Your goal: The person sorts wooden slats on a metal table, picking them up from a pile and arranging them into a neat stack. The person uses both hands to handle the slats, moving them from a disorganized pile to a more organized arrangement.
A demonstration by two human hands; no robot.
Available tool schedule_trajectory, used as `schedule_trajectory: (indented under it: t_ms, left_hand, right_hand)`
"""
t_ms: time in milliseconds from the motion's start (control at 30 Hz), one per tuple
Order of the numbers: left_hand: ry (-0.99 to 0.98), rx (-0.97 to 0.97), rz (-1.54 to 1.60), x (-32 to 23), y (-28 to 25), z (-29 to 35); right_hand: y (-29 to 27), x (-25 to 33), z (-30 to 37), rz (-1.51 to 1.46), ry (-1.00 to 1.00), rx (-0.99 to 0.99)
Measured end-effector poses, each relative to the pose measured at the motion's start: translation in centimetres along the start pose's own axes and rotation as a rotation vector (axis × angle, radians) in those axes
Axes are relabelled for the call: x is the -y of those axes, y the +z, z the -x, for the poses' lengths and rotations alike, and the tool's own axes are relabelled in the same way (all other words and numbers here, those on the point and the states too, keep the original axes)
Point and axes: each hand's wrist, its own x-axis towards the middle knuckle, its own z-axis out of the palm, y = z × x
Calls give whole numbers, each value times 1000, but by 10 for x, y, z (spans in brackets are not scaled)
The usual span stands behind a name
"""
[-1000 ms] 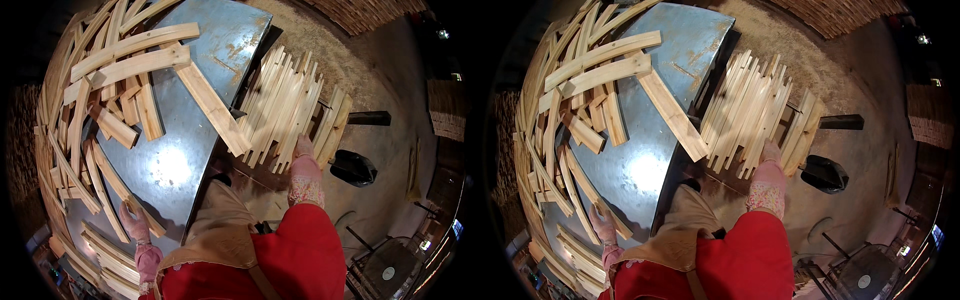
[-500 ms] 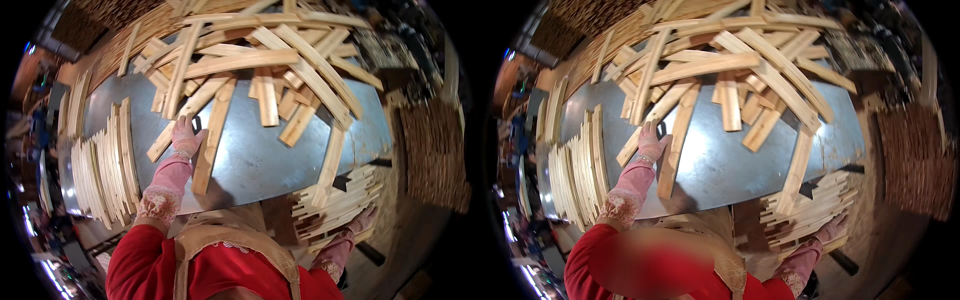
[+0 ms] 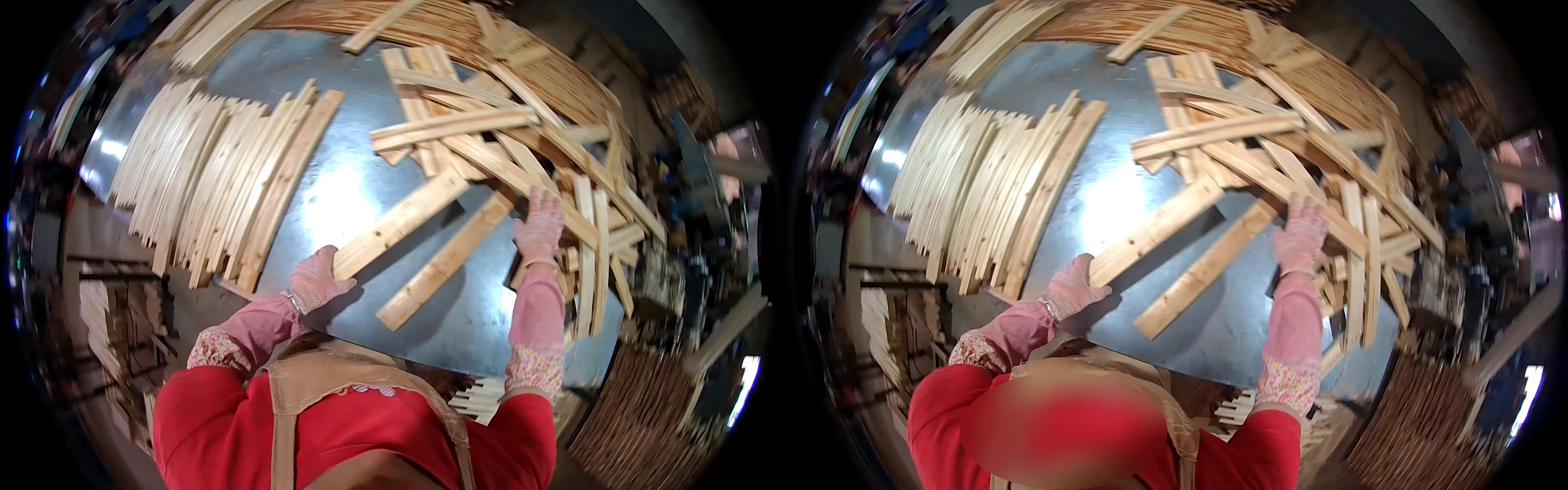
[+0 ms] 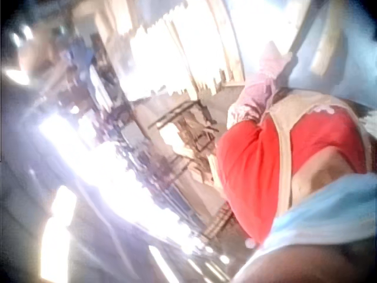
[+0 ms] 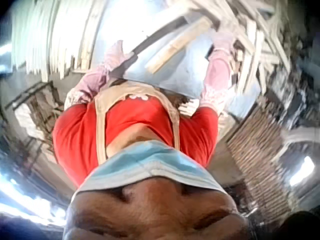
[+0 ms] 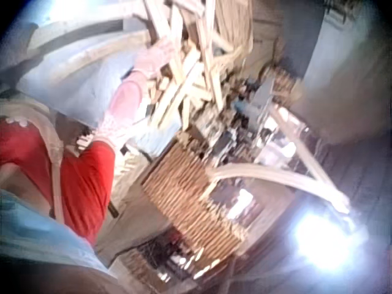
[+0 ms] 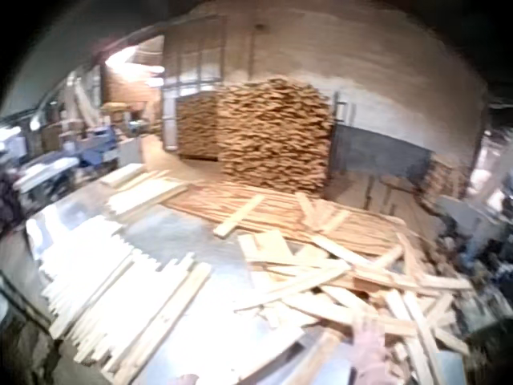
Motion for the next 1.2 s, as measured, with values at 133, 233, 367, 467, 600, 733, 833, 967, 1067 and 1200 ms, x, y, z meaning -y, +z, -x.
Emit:
schedule_trajectory:
  t_ms: [133, 233, 367, 467, 600, 733, 833, 967, 1067, 1200]
  left_hand:
    - [-184, -86, 184, 43, -45, -14]
    - [-285, -138, 526, 111, -30, -79]
    - [-251, -87, 316, 108, -38, -79]
    - [-134, -257, 105, 114, -7, -77]
    - [-203, -226, 202, 122, -4, -81]
    - [-230, -132, 247, 115, -30, -71]
    - [-61, -8, 201, 107, -46, -65]
    - [291, -148, -140, 137, -66, -54]
    - [244, -182, -369, 170, -77, -47]
    - [204, -117, -577, 171, -83, -67]
  right_hand:
    - [10, 13, -73, 105, 80, 256]
    - [25, 11, -81, 200, 2, 166]
    - [-48, 55, -23, 4, 26, 466]
    - [-65, 62, 43, -273, 56, 552]
    - [-59, 123, 102, -700, 17, 637]
    - [-21, 299, 79, -1110, 201, 712]
    - [-10, 433, 59, -881, 158, 548]
    - [4, 486, 48, -793, 228, 459]
    - [17, 472, 50, -1013, 267, 483]
    - [40, 437, 40, -1147, 378, 439]
